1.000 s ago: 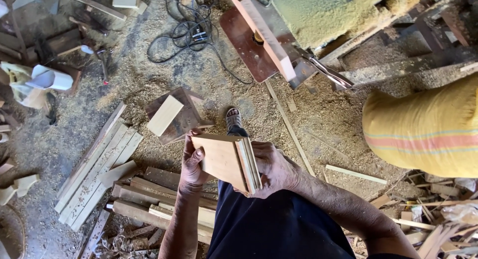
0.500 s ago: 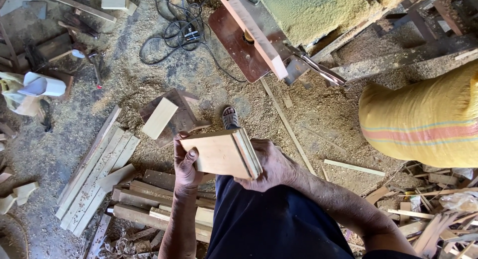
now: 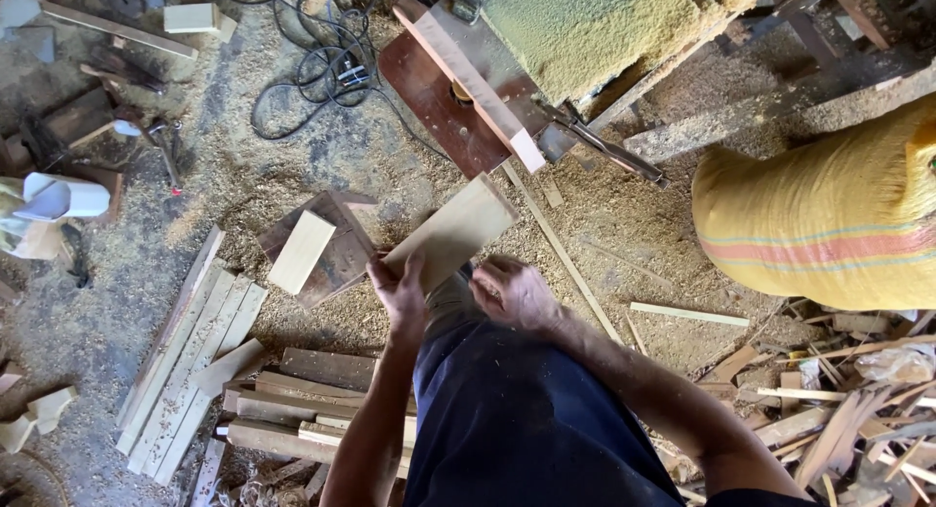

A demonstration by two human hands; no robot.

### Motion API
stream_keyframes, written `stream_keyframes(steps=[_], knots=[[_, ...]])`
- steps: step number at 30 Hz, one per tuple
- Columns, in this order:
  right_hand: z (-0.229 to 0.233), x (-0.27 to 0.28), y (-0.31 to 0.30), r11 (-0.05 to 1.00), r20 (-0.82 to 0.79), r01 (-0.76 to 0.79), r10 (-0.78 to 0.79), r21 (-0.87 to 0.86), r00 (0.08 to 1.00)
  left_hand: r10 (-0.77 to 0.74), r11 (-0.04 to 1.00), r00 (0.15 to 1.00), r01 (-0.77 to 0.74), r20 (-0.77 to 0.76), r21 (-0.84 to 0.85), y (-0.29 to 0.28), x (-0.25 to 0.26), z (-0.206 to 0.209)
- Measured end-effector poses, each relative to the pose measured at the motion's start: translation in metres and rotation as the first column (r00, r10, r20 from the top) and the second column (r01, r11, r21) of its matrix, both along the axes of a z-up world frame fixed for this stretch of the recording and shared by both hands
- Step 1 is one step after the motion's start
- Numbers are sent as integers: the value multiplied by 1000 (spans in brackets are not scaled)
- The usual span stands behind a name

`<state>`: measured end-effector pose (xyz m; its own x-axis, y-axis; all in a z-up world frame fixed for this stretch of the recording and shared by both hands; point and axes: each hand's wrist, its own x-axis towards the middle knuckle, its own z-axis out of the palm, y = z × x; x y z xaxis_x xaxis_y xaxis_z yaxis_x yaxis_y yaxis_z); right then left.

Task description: The person shapes several small wooden boards by pressing them against a stationary rotary cutter at a workstation in a workshop.

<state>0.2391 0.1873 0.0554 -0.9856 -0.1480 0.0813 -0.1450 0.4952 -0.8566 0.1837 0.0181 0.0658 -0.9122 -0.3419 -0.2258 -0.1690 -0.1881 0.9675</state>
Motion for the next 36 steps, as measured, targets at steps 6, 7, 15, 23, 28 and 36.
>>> stream_keyframes(steps=[6,7,15,23,28,36], knots=[[-32,-69,-2,945,-562,231,-65,230,824,21,1000,1000,-21,16,-3,19,-31,-41],[-30,-82,-2,943,-591,249,-73,222,804,23,1000,1000,-23,20,3,20,-34,-47],[-59,-141,2,942,-704,300,-114,147,701,4,998,998,0,60,-62,26,-67,-46],[-39,-157,4,955,-677,291,-181,51,713,-30,982,995,48,95,-183,26,-75,-47],[-30,-171,-1,951,-698,306,-196,35,689,-36,983,997,48,69,-179,16,-82,-67],[-30,-190,-8,951,-692,310,-216,12,688,-35,977,997,48,69,-206,9,-102,-67]])
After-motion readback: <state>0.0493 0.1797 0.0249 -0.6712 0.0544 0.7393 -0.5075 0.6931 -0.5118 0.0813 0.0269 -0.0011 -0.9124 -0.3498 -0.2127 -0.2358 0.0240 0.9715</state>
